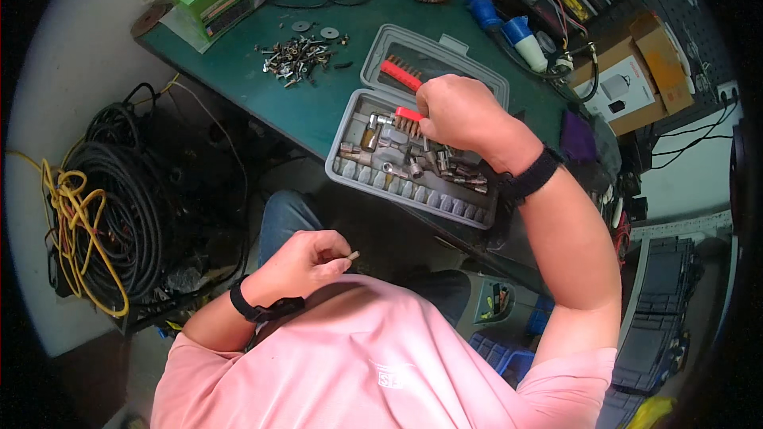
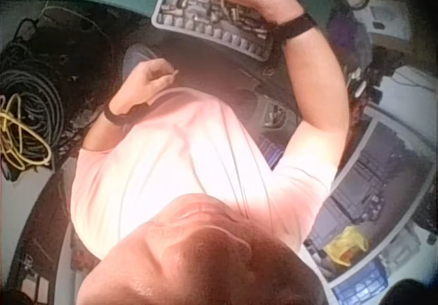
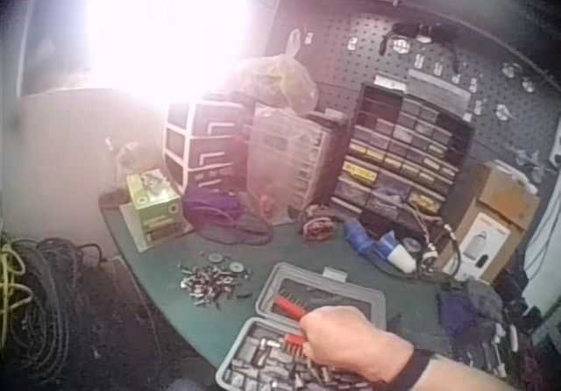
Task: The person uses a screwdriver to adjust a small component on a black plastic housing. They then use pliers to manipulate a wire or part of the component. Finally, they open a case of socket bits and select a specific bit to fit onto the component.
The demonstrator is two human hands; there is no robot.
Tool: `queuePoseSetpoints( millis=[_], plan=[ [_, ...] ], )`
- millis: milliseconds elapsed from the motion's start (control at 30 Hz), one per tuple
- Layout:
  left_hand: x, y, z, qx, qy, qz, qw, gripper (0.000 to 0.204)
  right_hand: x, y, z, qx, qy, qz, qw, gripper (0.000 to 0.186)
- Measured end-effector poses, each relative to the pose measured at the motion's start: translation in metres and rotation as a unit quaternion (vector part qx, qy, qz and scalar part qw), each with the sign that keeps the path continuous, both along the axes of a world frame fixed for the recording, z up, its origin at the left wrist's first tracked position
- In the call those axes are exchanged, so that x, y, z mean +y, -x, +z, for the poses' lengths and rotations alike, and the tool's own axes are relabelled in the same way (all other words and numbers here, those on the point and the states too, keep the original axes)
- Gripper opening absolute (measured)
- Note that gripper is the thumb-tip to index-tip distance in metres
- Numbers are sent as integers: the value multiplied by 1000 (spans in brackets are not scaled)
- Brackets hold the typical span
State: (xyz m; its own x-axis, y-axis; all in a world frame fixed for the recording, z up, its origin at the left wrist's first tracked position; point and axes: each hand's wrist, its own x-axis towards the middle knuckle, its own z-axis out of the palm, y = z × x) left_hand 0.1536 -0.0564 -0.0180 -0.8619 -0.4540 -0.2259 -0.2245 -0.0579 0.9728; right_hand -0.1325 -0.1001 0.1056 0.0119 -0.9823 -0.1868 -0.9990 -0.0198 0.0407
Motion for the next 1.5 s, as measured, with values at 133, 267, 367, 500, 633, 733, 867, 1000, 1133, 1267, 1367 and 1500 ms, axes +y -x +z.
queuePoseSetpoints(
  millis=[133,267,367,500,633,733,867,1000,1133,1267,1367,1500],
  plan=[
    [0,-1,2,3,-11,4,1000,7,-5,0,10,-24,-5,-26,999,15],
    [0,-3,1,10,-25,14,1000,6,-19,20,21,-62,33,-35,997,17],
    [1,-4,-3,17,-43,17,999,6,-33,38,23,-13,78,-62,995,20],
    [-2,-6,2,-4,-26,18,999,7,-47,50,10,48,86,-93,991,22],
    [-1,-10,-1,-13,-66,44,997,7,-48,53,0,56,78,-84,992,21],
    [-1,-9,-3,-1,-46,40,998,7,-40,54,-1,36,122,-56,990,17],
    [0,-6,-5,16,-70,37,997,7,-23,39,8,-60,122,15,991,11],
    [0,-5,-5,12,-71,35,997,8,-21,22,-1,-93,21,81,992,17],
    [1,-7,-4,8,-77,39,996,9,-18,3,-15,-112,-14,110,987,24],
    [0,-11,-8,2,-63,45,997,9,-15,-7,-22,-111,14,124,986,29],
    [0,-12,-8,4,-49,50,998,8,-13,-11,-25,-91,69,153,982,26],
    [0,-11,-5,-3,-61,42,997,8,-14,-12,-25,-78,72,158,982,21]
  ],
)
